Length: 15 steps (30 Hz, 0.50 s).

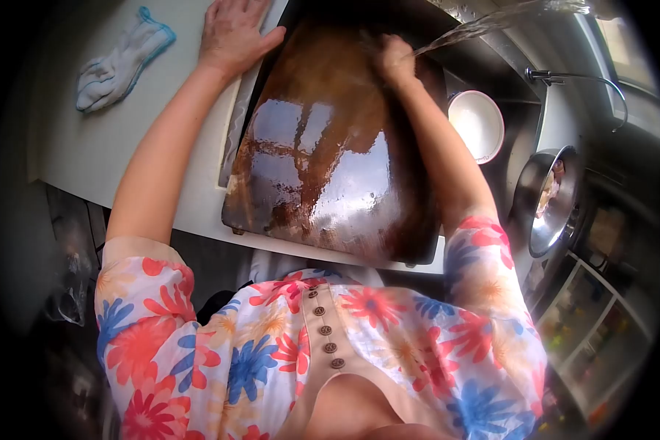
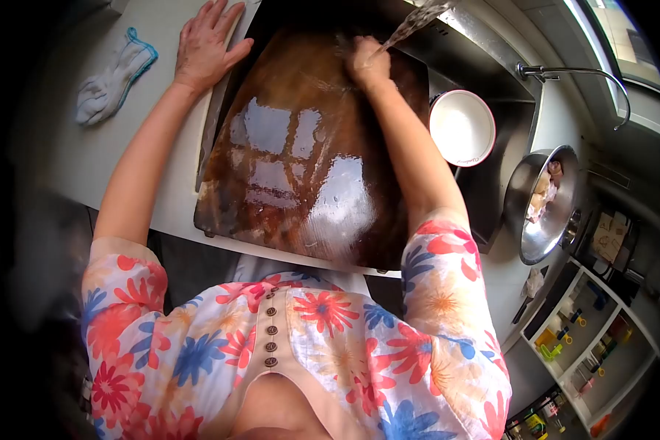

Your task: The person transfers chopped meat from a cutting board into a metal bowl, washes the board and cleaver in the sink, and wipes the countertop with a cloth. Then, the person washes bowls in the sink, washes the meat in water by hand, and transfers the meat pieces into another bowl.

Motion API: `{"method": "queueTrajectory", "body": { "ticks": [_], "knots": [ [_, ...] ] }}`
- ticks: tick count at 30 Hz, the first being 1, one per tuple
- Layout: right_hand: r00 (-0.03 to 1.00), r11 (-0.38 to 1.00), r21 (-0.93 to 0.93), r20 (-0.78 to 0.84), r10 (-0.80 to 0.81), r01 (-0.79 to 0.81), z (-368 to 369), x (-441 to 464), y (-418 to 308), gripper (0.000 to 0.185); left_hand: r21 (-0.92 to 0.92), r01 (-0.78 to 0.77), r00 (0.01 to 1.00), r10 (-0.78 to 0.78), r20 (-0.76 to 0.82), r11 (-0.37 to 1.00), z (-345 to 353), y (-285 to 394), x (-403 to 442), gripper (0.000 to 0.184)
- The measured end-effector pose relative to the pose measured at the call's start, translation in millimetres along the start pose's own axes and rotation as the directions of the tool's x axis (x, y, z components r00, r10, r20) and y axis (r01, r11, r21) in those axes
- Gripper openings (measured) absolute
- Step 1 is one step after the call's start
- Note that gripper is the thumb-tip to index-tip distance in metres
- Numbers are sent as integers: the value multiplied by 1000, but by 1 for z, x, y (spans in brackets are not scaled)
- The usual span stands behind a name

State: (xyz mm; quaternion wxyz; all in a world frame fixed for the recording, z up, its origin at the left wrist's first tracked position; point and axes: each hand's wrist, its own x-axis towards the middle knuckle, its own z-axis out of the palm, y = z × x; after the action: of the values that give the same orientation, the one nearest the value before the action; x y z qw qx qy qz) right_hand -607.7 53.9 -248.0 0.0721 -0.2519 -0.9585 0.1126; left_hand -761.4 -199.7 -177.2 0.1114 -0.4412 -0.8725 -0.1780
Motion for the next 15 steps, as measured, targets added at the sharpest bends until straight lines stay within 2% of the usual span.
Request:
{"method": "queueTrajectory", "body": {
  "ticks": [1,3,5,7,9,10,11,12,13,14,15],
  "knots": [
    [996,995,15,-10,-94,94,2,-8,-21,18,-2,10,1000,-10,11,1000,3,-1,-2,64],
    [964,947,186,-92,-249,262,-1,-44,-51,13,-1,13,1000,-13,27,1000,9,-4,-6,64],
    [939,856,403,-30,-343,325,-39,-98,-81,10,0,3,1000,-3,8,1000,18,-8,-8,63],
    [892,816,423,39,-450,393,-78,-156,-91,12,8,-3,1000,3,11,1000,20,-8,-11,63],
    [858,819,358,85,-507,449,-101,-181,-72,15,17,-4,1000,4,10,1000,20,-8,-9,64],
    [882,879,217,124,-456,424,-98,-168,-47,15,21,-1,1000,1,15,1000,20,-8,-9,64],
    [938,939,139,109,-330,315,-92,-146,-21,15,25,2,1000,-2,19,1000,21,-8,-9,64],
    [989,978,157,41,-145,137,-76,-119,10,14,26,8,1000,-9,21,1000,22,-9,-9,64],
    [998,996,68,-29,-52,54,-61,-98,37,12,28,15,1000,-15,23,1000,24,-11,-9,64],
    [997,999,-6,-61,-47,47,-51,-87,50,11,29,21,999,-22,25,999,24,-13,-9,64],
    [997,995,60,-32,-74,76,-55,-94,42,12,27,24,999,-25,29,999,24,-13,-9,64]
  ]
}}
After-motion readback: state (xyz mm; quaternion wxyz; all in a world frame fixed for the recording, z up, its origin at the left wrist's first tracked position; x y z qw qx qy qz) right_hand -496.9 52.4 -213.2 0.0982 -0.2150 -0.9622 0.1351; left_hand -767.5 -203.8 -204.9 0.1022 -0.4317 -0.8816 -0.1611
